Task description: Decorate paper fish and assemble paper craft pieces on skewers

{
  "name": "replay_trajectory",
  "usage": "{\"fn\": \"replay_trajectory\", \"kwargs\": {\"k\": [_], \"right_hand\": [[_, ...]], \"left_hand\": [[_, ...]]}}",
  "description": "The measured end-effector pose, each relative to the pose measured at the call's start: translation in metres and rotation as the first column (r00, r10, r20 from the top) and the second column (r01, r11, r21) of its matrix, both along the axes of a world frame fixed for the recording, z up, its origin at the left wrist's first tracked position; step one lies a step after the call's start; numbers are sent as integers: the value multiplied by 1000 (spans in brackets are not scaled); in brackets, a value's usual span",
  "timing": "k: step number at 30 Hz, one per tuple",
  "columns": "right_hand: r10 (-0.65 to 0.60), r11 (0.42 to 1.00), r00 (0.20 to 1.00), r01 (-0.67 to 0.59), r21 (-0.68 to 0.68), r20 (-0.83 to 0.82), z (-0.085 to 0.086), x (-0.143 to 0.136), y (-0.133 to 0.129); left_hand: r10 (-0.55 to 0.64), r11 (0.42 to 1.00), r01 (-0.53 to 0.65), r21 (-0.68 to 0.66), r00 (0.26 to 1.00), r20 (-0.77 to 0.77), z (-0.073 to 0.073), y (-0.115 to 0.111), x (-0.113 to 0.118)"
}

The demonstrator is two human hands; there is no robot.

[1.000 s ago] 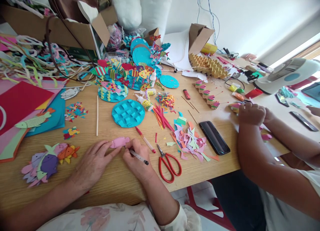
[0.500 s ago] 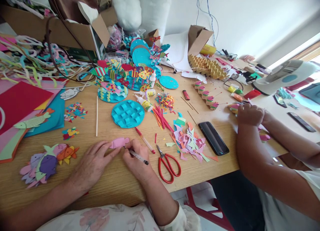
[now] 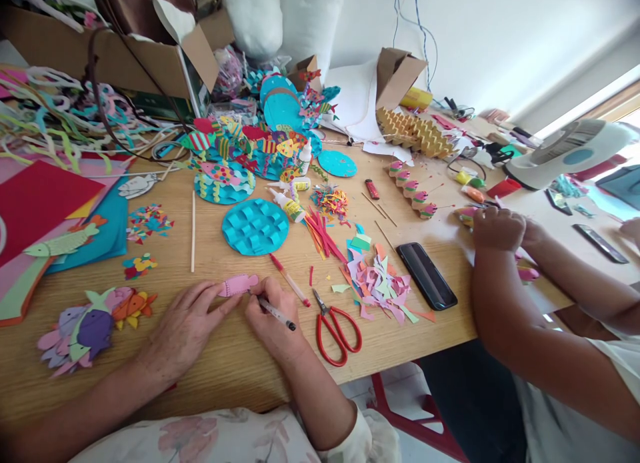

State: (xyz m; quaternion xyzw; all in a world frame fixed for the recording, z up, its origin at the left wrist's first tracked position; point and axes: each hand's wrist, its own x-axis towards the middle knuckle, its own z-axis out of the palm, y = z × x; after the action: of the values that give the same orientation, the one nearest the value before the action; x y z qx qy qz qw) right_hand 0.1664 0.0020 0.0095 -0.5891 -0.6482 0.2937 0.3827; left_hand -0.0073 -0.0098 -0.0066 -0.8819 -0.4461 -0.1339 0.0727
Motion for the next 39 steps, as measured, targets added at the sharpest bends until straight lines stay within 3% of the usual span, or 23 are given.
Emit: {"fn": "replay_trajectory", "kwargs": {"k": [39], "right_hand": [[0, 1000, 1000, 0, -1, -4, 2, 1, 0]], "left_hand": [[9, 1000, -9, -28, 1000, -7, 1, 0, 0]]}}
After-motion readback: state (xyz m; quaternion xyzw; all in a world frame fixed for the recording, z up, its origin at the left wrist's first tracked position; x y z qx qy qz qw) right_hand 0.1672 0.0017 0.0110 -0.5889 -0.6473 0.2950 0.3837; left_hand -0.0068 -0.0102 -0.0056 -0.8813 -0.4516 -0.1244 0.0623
